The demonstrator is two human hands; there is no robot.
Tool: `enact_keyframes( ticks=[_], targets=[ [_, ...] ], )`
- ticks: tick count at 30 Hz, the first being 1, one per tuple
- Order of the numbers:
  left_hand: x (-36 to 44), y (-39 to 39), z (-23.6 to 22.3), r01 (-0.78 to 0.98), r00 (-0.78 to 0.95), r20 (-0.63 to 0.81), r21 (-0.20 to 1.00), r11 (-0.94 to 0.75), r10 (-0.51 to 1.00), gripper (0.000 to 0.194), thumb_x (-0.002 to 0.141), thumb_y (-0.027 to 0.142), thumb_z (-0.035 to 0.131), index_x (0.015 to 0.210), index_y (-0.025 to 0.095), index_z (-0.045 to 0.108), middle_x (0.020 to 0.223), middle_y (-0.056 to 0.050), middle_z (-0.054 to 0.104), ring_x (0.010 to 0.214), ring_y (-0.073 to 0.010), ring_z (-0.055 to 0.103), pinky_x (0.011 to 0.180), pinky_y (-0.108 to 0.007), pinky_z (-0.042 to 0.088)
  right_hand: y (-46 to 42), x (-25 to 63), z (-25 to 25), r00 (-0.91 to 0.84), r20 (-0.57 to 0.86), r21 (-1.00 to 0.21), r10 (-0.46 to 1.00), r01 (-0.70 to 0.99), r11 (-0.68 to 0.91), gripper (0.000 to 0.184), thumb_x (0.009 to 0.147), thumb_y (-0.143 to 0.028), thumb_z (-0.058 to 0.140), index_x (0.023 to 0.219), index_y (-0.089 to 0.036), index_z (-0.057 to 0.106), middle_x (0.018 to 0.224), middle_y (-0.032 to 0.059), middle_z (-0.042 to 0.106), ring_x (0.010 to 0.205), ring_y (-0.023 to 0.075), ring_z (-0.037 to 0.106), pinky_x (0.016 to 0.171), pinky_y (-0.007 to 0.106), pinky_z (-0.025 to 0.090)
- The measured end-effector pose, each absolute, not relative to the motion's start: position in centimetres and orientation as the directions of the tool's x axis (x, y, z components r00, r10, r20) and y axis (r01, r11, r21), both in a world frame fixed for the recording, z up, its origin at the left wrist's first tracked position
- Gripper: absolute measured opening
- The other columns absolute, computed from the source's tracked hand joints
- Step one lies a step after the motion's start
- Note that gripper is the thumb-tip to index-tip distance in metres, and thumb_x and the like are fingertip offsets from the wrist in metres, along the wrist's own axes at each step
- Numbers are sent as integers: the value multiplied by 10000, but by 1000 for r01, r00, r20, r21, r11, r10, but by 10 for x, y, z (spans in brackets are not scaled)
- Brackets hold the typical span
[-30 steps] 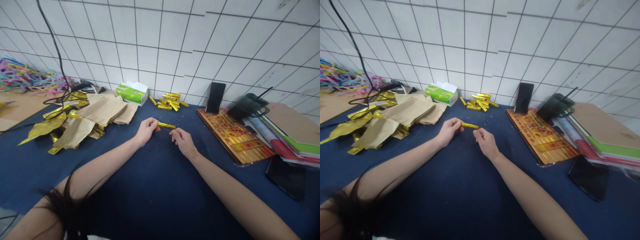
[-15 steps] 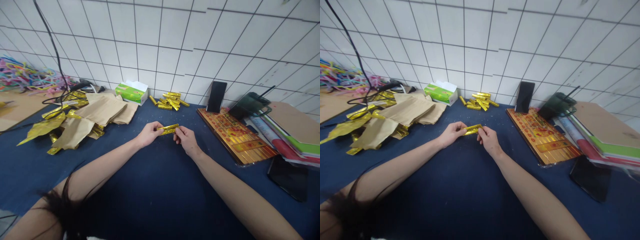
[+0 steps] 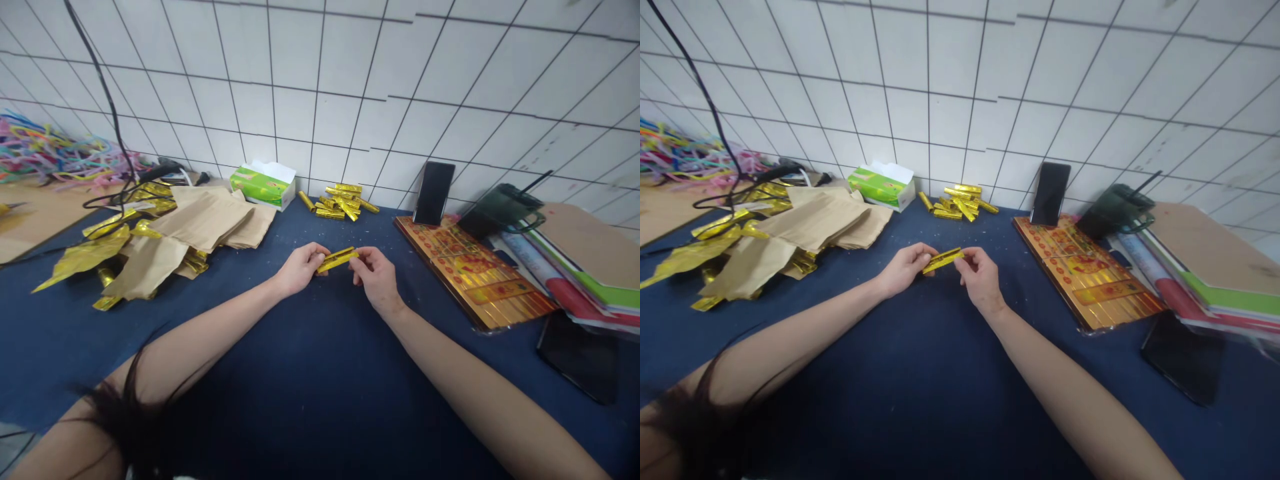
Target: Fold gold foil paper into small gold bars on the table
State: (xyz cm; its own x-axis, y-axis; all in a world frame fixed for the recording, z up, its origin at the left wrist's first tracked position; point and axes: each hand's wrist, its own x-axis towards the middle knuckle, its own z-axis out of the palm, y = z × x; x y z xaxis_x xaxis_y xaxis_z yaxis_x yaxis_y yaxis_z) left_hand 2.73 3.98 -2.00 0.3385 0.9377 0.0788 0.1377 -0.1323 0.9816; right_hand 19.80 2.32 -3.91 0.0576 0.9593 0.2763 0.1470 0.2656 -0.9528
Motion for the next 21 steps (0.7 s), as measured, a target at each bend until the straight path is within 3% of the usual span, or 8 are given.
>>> enact_keyframes(
  ticks=[8,13,18,21],
  targets=[
    [26,41,-23,136,350,65,984,-119,935,213,852,278,393,735,148,513,515,7,580,504,-122,555,508,-216,391,26,201,-43,34,243,-966,969,99,239,190,757,-373,557,735,-186,532,568,-43,546,379,65,443,380,210,358],
    [27,43,-27,146,289,90,980,-137,953,203,815,230,425,632,158,475,489,41,478,437,-85,443,454,-198,333,26,202,-43,28,227,-972,974,77,224,177,747,-345,567,696,-179,531,557,-38,557,374,65,442,373,207,341],
    [26,40,-23,189,311,88,970,-152,946,125,805,194,412,795,155,531,531,49,463,437,-80,415,440,-195,320,24,201,-41,21,210,-974,977,90,207,175,743,-342,576,705,-172,554,540,-38,549,375,67,442,379,210,343],
    [26,38,-21,285,388,114,929,-236,915,151,804,258,449,829,156,557,514,54,448,442,-81,392,435,-196,293,24,200,-39,25,203,-975,979,102,199,180,738,-343,582,699,-168,566,529,-36,549,371,67,440,379,212,343]
  ],
)
